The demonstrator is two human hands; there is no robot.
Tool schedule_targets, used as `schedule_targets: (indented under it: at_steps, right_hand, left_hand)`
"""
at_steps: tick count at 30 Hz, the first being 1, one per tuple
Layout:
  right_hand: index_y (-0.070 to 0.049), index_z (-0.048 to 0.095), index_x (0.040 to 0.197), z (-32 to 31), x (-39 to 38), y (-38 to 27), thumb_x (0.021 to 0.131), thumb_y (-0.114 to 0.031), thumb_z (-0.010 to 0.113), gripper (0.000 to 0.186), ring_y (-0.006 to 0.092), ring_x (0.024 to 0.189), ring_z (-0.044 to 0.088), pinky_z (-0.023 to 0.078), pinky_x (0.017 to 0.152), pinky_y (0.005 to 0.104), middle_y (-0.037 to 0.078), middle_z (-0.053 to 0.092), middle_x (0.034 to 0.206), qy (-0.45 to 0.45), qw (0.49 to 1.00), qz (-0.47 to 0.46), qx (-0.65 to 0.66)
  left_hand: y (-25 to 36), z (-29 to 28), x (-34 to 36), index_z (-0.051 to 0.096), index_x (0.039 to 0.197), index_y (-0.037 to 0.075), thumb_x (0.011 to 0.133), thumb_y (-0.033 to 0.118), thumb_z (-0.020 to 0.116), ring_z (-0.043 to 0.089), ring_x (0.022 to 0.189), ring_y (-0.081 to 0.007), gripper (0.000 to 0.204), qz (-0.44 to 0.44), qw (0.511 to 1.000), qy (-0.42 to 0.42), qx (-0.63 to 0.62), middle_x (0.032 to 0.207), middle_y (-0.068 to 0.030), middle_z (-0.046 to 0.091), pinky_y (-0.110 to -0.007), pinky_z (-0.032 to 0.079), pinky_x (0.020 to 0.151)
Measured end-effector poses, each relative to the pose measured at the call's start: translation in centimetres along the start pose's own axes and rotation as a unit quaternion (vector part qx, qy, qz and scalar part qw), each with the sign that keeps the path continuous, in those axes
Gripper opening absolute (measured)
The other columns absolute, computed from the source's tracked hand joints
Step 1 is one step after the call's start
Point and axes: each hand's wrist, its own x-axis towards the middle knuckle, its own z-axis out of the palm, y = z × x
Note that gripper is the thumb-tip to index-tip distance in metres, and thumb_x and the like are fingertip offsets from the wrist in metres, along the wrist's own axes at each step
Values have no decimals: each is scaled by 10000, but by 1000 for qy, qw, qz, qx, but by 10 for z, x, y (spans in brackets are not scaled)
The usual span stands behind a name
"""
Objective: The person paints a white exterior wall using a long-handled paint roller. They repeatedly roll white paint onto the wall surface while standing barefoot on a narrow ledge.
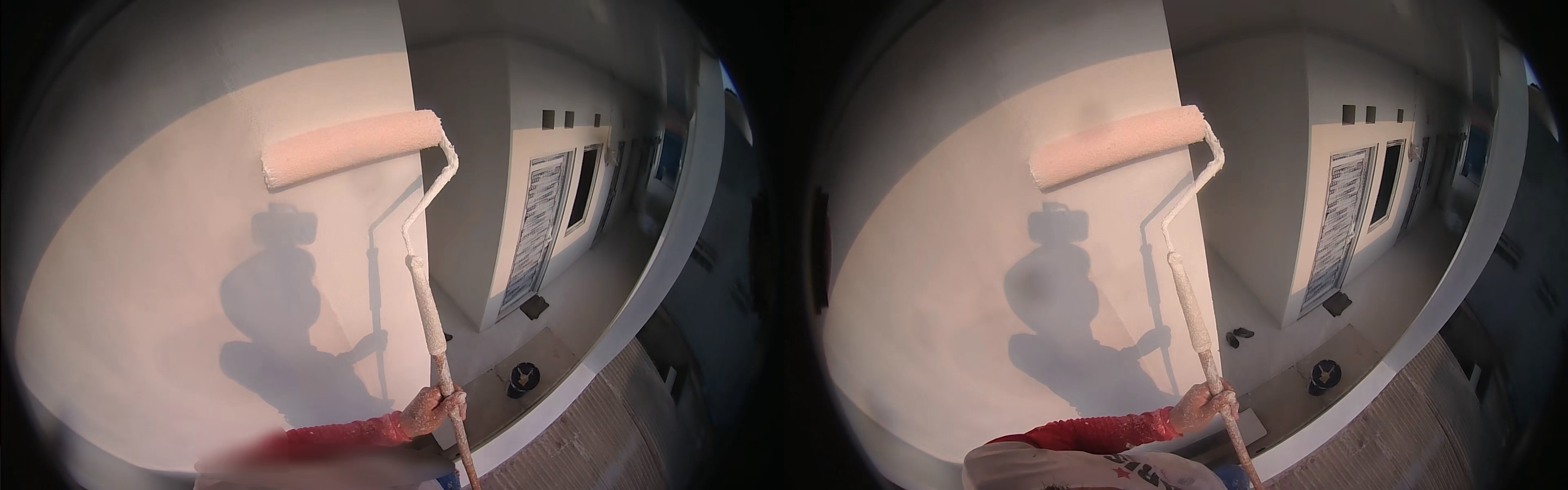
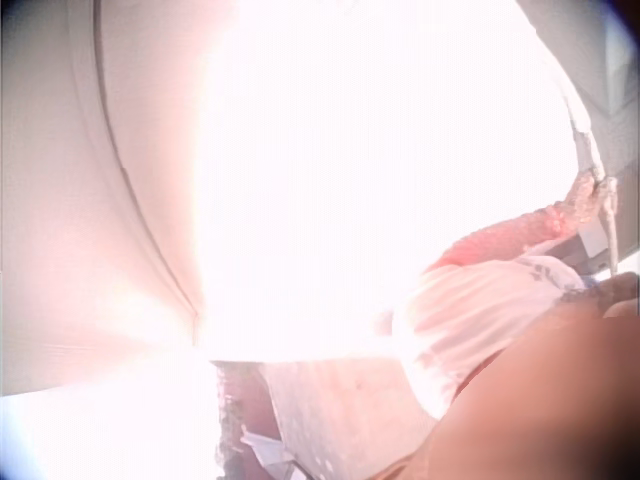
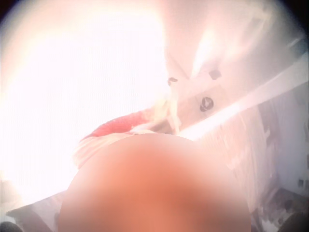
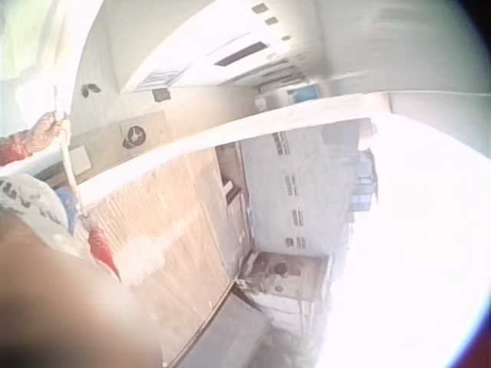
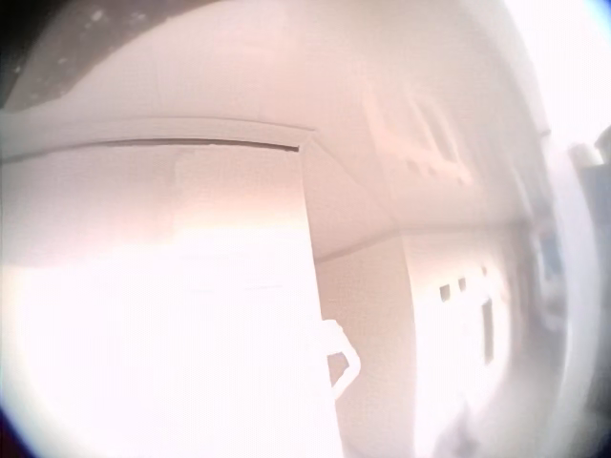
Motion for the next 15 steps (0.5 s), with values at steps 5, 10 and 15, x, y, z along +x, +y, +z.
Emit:
schedule_targets:
  at_steps: [5,10,15]
  right_hand:
    - [-6,677,924,31,-13,19,819,-373,658,382,416,725,646,504,664,453,220,658,729,15,1000,8,19]
    - [-13,678,977,-8,18,-61,841,-391,625,405,437,729,639,504,678,470,238,658,747,41,998,-29,-24]
    - [-5,677,839,-91,46,-172,761,-341,716,346,372,743,669,500,639,419,198,651,700,83,996,-19,23]
  left_hand:
    - [25,-4,-2,468,1028,-11,1006,129,429,648,781,-201,147,29,999,-5,-19,793,-97,612,-352,530,751]
    - [144,-49,57,450,982,6,1013,195,451,633,650,-166,191,173,984,13,-38,724,-68,572,-302,527,619]
    - [234,-68,95,473,944,15,1012,313,446,671,620,-182,306,237,970,24,54,694,-92,627,-272,567,536]
